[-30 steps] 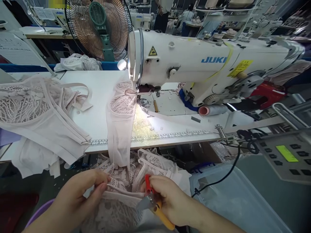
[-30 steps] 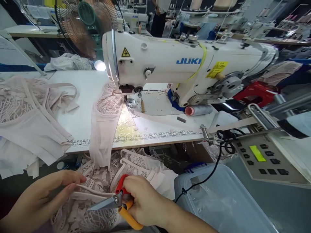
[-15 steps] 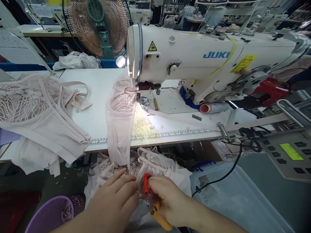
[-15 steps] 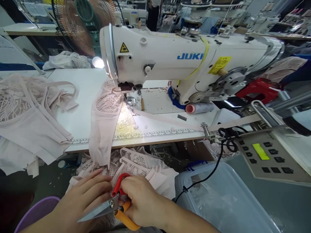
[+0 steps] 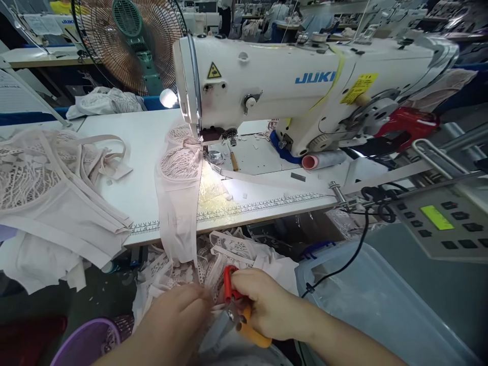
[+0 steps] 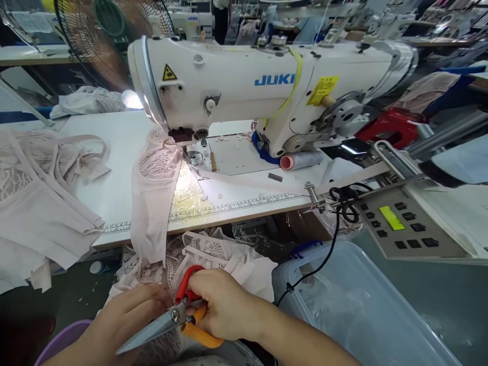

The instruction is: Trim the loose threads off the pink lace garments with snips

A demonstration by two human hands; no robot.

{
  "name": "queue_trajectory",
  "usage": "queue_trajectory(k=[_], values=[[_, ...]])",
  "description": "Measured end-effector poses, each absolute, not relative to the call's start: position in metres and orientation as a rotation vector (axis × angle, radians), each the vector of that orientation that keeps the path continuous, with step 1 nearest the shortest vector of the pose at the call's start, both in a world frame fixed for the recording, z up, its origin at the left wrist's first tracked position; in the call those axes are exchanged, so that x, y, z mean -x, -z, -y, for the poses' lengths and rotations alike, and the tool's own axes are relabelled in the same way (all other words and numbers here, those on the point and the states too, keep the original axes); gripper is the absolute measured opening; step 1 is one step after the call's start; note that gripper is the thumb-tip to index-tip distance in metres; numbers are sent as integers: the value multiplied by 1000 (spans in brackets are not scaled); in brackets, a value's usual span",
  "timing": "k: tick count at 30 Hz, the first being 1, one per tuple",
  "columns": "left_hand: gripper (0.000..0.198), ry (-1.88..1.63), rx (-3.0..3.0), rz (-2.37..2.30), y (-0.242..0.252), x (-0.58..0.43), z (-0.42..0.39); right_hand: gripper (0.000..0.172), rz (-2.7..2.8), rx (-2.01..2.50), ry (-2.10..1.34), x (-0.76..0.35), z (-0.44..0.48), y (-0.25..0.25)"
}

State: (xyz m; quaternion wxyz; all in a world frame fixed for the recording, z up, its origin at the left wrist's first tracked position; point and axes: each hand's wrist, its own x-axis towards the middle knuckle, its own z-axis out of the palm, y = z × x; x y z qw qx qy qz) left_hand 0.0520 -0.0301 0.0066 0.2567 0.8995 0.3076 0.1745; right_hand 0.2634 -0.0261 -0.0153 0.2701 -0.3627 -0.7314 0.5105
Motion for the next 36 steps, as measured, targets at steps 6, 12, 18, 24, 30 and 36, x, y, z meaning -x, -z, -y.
queue_trajectory(k=[6, 12, 18, 24, 30, 36], values=[[15, -498, -2448, -992, 14, -49, 42, 20, 1913, 926, -1328, -261, 30, 16], [24, -186, -2484, -966, 8, -53, 42, 28, 1880, 972, -1351, -262, 31, 16], [16, -252, -2528, -995, 9, -60, 38, 29, 1965, 966, -1216, -263, 32, 18], [20, -97, -2569, -1009, 1, -60, 32, 27, 1862, 943, -1399, -264, 31, 20], [20, -83, -2548, -1043, -6, -51, 36, 22, 1834, 1003, -1492, -268, 33, 17], [18, -127, -2454, -976, -10, -57, 34, 27, 1859, 1030, -1517, -266, 34, 15]])
